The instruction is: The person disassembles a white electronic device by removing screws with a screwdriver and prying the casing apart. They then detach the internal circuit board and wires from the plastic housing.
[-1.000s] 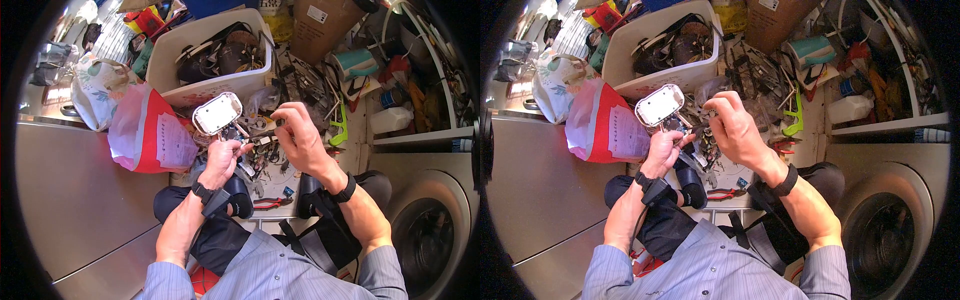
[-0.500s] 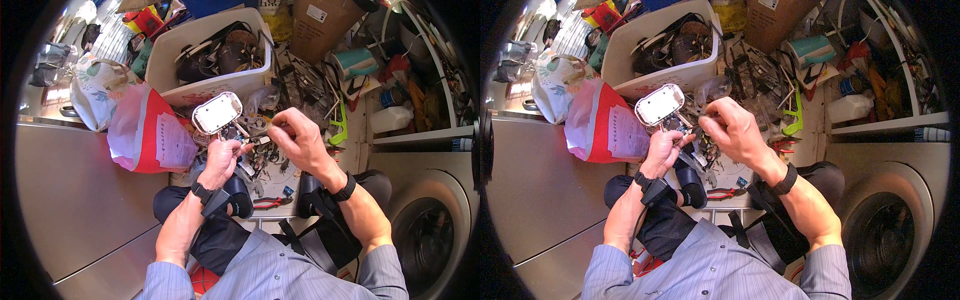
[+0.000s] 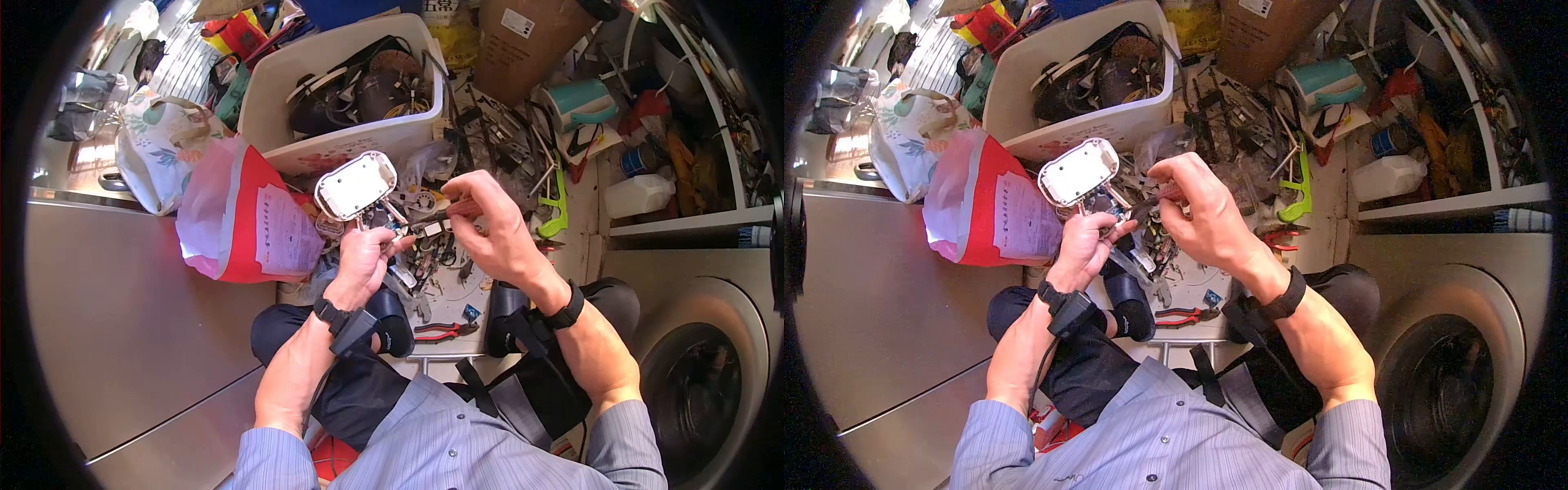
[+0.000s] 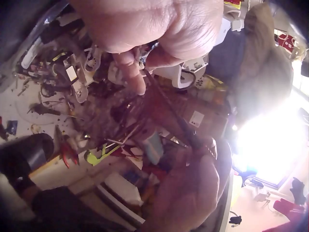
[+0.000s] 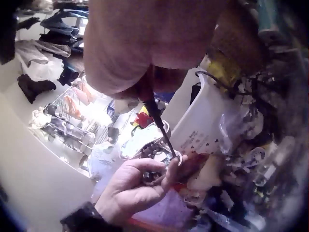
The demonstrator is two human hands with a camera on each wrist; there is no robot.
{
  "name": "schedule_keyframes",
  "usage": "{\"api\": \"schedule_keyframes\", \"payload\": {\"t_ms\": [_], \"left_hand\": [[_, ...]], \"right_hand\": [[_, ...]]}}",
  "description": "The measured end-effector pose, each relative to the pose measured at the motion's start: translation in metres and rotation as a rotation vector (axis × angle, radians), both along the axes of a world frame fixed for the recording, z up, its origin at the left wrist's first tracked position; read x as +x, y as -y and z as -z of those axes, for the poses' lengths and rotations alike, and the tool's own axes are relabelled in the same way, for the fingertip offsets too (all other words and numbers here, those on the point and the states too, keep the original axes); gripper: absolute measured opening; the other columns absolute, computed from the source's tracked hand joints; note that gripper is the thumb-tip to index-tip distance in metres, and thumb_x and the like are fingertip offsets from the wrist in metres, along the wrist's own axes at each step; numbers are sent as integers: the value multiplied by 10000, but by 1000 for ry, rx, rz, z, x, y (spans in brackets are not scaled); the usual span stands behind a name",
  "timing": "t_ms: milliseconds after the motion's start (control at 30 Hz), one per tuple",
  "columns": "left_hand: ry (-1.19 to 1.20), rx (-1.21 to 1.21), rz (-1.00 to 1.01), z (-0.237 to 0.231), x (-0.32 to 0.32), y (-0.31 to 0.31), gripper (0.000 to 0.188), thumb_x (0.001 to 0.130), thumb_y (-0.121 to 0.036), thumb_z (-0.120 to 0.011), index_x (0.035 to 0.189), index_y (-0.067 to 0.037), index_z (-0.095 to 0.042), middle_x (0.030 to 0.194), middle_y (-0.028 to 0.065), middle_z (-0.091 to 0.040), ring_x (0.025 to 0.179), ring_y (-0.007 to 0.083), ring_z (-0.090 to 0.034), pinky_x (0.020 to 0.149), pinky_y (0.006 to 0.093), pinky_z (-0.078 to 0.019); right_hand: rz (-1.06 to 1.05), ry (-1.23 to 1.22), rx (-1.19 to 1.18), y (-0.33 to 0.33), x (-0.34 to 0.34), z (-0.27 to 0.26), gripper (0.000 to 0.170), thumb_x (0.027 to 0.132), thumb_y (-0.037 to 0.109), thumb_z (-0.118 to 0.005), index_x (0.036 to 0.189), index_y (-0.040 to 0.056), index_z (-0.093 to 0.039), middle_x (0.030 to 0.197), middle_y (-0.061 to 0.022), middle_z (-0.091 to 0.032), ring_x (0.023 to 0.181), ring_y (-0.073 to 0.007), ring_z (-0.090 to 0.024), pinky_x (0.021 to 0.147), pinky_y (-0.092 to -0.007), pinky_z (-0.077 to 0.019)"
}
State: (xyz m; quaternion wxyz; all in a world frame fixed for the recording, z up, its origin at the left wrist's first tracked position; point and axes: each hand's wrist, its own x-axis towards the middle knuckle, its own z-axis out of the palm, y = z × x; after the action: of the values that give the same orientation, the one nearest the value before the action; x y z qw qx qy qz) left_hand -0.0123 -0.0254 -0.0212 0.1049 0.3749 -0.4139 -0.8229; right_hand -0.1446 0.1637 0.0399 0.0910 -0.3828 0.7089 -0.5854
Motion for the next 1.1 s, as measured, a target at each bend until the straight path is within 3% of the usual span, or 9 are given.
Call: {"api": "schedule_keyframes", "payload": {"t_ms": [67, 167, 367, 567, 667, 800, 900, 967, 1100], "left_hand": [[-3, 2, 1, -3, -1, 0, 197, 852, 135, -595, 1000, 14, -640, 940, 88, -687, 826, 209, -695, 835, 478, -666], [15, 28, 21, 2, 1, 3, 189, 855, 129, -602, 1006, 24, -644, 960, 92, -693, 831, 213, -699, 839, 473, -666], [-32, 5, 27, 1, -5, 4, 180, 870, 110, -612, 1032, 43, -655, 1014, 125, -706, 921, 272, -718, 915, 529, -643], [-6, 2, 19, -4, -6, 2, 160, 880, 106, -612, 1016, 35, -658, 981, 118, -708, 922, 269, -720, 907, 520, -646], [4, -6, 23, -5, -6, 3, 132, 889, 99, -611, 996, 42, -663, 962, 121, -714, 912, 269, -722, 906, 517, -647], [-28, -19, -9, -3, -6, 4, 80, 886, 93, -612, 921, 54, -672, 931, 121, -713, 820, 245, -721, 834, 464, -669], [-39, -22, -39, -1, -6, 6, 80, 887, 98, -615, 895, 53, -680, 920, 122, -720, 800, 248, -723, 834, 465, -667], [-39, -29, 10, 4, -4, 9, 158, 894, 106, -603, 1031, 57, -665, 1012, 147, -735, 923, 268, -732, 906, 511, -649], [-49, -32, -1, 1, -5, 7, 210, 895, 106, -605, 1088, 47, -660, 1035, 149, -735, 938, 266, -729, 901, 506, -649]], "right_hand": [[-16, 97, -47, -1, -1, 0, 142, 935, -16, -655, 1076, 3, -666, 975, -163, -672, 893, -318, -694, 778, -388, -557], [6, -32, 77, 0, -5, 5, 198, 910, -27, -643, 1105, 0, -657, 971, -151, -664, 902, -278, -703, 776, -362, -564], [23, 70, -78, 2, -3, 3, 187, 927, 28, -685, 1108, -5, -647, 927, -102, -672, 853, -168, -692, 748, -317, -559], [57, 207, 106, -1, -8, 7, 202, 934, 49, -677, 1123, -14, -639, 927, -107, -671, 803, -126, -658, 717, -279, -546], [43, 191, 6, -2, -6, 9, 205, 931, 44, -671, 1128, -8, -647, 938, -76, -691, 804, -112, -643, 729, -260, -531], [33, 600, -104, -12, -18, -6, 167, 932, 41, -636, 1094, 11, -657, 966, -14, -698, 837, -54, -616, 772, -235, -510], [107, 469, -128, -13, -22, -7, 153, 938, 49, -638, 1085, 12, -658, 946, -11, -696, 816, -50, -609, 753, -227, -503], [121, 391, -89, -14, -24, -6, 141, 942, 51, -637, 1076, 12, -656, 935, -6, -694, 800, -49, -606, 725, -235, -505], [152, 408, -36, -15, -22, 1, 126, 948, 53, -635, 1065, 10, -655, 930, -38, -693, 785, -58, -610, 704, -256, -512]]}}
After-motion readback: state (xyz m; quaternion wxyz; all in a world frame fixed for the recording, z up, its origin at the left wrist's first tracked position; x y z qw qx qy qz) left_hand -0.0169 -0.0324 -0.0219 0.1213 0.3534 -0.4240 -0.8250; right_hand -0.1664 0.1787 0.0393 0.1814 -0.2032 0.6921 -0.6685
